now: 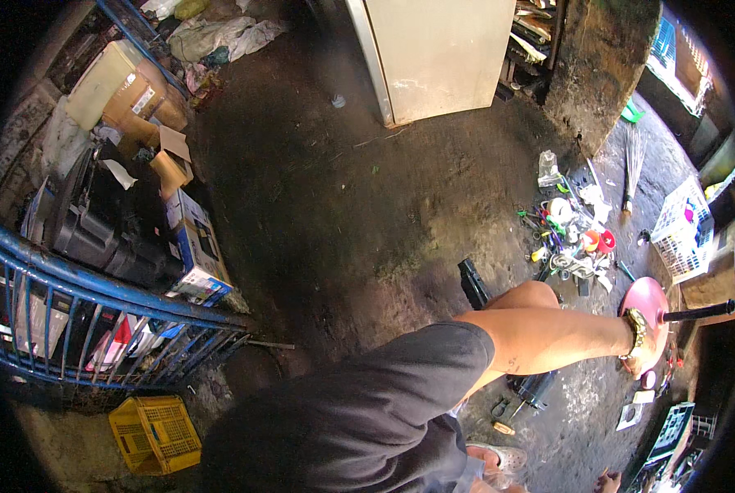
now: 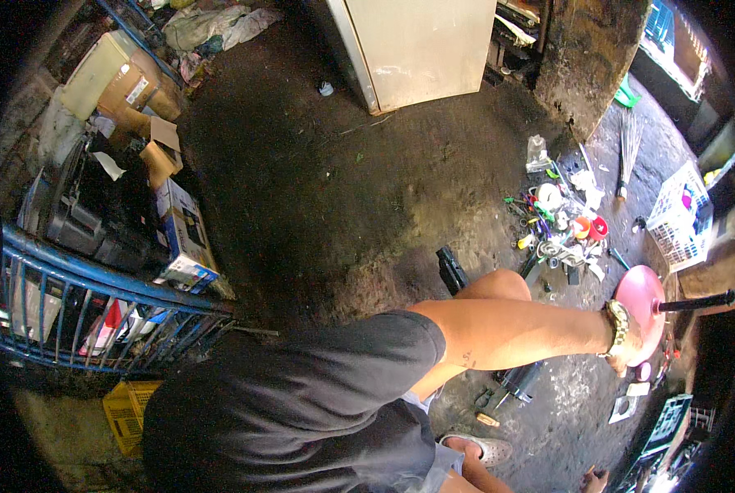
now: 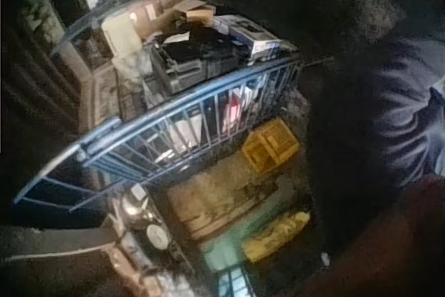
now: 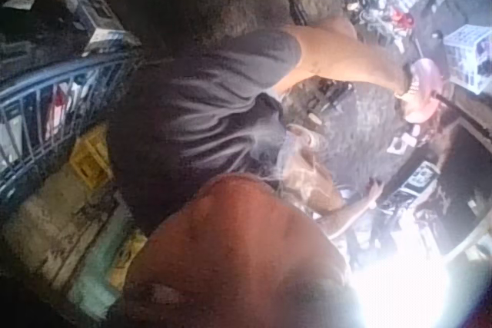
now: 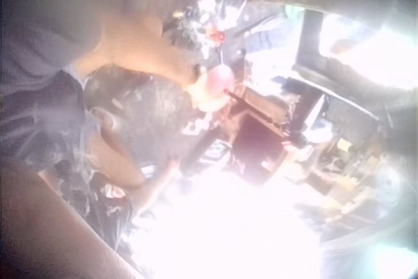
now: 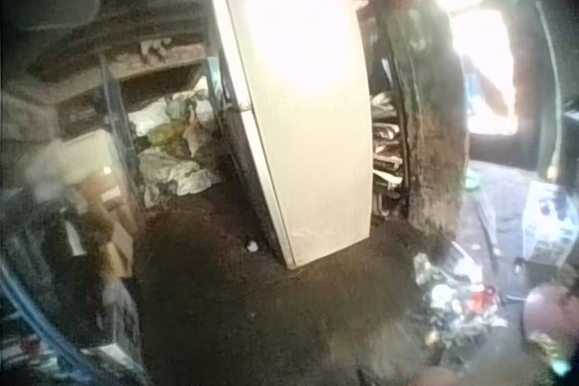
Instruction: The person disassembles a small electric motor while sitting on the floor. They use a screwdriver to remove screws, separate the motor housing, and extract the internal rotor and stator components.
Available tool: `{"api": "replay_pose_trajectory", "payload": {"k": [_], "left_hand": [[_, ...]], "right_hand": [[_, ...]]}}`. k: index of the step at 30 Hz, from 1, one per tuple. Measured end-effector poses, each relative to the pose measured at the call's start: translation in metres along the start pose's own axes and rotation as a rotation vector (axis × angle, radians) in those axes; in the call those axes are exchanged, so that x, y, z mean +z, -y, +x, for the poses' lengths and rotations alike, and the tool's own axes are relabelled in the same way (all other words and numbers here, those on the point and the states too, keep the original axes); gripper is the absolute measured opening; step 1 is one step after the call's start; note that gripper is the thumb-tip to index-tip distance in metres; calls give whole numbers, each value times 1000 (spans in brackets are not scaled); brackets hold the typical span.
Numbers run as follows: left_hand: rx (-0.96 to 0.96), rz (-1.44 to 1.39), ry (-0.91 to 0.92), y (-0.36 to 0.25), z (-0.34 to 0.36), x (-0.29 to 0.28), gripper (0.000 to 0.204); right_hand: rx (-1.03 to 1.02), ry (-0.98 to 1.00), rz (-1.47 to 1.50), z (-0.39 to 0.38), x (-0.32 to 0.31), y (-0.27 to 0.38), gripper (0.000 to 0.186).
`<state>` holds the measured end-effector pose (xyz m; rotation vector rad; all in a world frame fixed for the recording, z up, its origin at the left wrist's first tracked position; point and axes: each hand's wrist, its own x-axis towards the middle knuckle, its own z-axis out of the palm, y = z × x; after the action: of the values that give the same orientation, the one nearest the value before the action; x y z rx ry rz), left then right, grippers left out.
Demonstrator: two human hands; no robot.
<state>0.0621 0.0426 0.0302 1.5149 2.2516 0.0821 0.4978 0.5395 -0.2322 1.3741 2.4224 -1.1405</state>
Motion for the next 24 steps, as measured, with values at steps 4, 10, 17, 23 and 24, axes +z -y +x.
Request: {"api": "replay_pose_trajectory", "payload": {"k": [4, 10, 17, 23, 24], "left_hand": [[204, -2, 22, 17, 37, 14, 57], [222, -89, -145, 15, 15, 29, 56], [329, -165, -166, 42, -24, 13, 55], [165, -242, -204, 68, -42, -13, 45], [154, -241, -207, 75, -44, -16, 44]], "right_hand": [[-146, -87, -46, 5, 8, -14, 25], [-301, -343, -140, -90, 35, 65, 30], [-119, -372, -282, -144, 41, 125, 40], [-95, -396, -199, -169, 44, 145, 26], [-47, -379, -135, -171, 44, 148, 26]]}}
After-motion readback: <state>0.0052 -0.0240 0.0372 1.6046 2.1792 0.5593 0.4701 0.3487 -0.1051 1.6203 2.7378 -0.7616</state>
